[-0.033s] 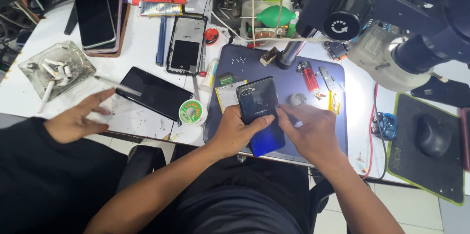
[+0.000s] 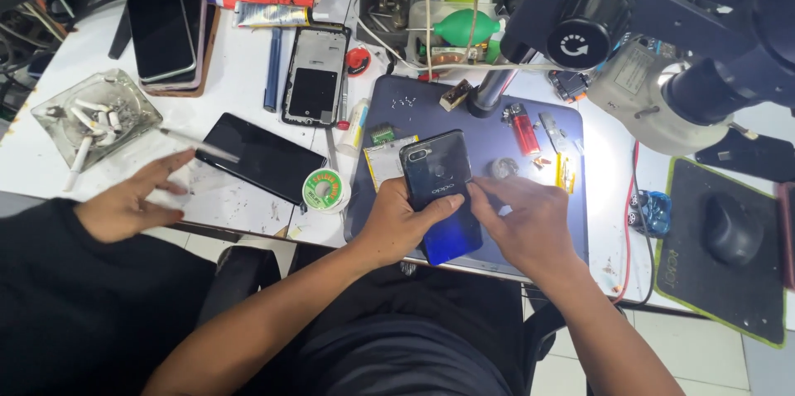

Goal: Disassembling a mobile phone to access and manipulate internal components using specialized tools.

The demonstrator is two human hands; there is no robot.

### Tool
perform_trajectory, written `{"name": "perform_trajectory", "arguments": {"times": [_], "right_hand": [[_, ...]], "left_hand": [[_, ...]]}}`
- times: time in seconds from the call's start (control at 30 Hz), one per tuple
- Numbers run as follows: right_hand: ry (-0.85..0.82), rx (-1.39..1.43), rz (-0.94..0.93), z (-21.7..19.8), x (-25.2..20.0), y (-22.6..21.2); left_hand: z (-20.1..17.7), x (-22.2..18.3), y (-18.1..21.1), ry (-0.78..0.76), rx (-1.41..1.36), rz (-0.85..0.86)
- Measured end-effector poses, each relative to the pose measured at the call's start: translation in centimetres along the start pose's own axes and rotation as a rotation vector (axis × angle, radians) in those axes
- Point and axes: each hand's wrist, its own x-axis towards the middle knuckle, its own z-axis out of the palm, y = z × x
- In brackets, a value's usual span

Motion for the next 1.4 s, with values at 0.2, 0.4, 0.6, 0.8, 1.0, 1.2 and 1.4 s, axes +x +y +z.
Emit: {"name": "perform_trajectory", "arguments": {"times": [0.2,0.4,0.6,0.8,1.0,1.2,1.4], "right_hand": [[0.019,-0.003,0.028,0.1,-0.9,0.3],[0.012,0.067,0.054,-1.0,-0.1,-1.2],[0.095,0.041,-0.009,-1.0,-0.1,-1.7],[0.129,0.037,-0.126,-0.2,-0.5,-1.5],[0.105,0.122,-0.024,0.4,-1.0,0.2],[0.123,0.340,0.171,-0.3,-0.1,-0.3],[0.248,0.045,0.169,-2.1,-0.1,5.2]], "left_hand": [[0.1,-0.3,0.0,-0.027,0.020,0.010],[0.3,-0.3,0.6,-0.034,0.013,0.045],[0.2,0.2,0.2,-0.027,0.014,0.048],[0.0,-0.1,-0.6,-0.049,0.046,0.056],[0.4,-0.3,-0.5,-0.054,0.031,0.037],[-0.2,0.3,-2.2,-0.085,-0.062,0.030],[-0.6,0.6,-1.5,-0.113,-0.107,-0.022]]}}
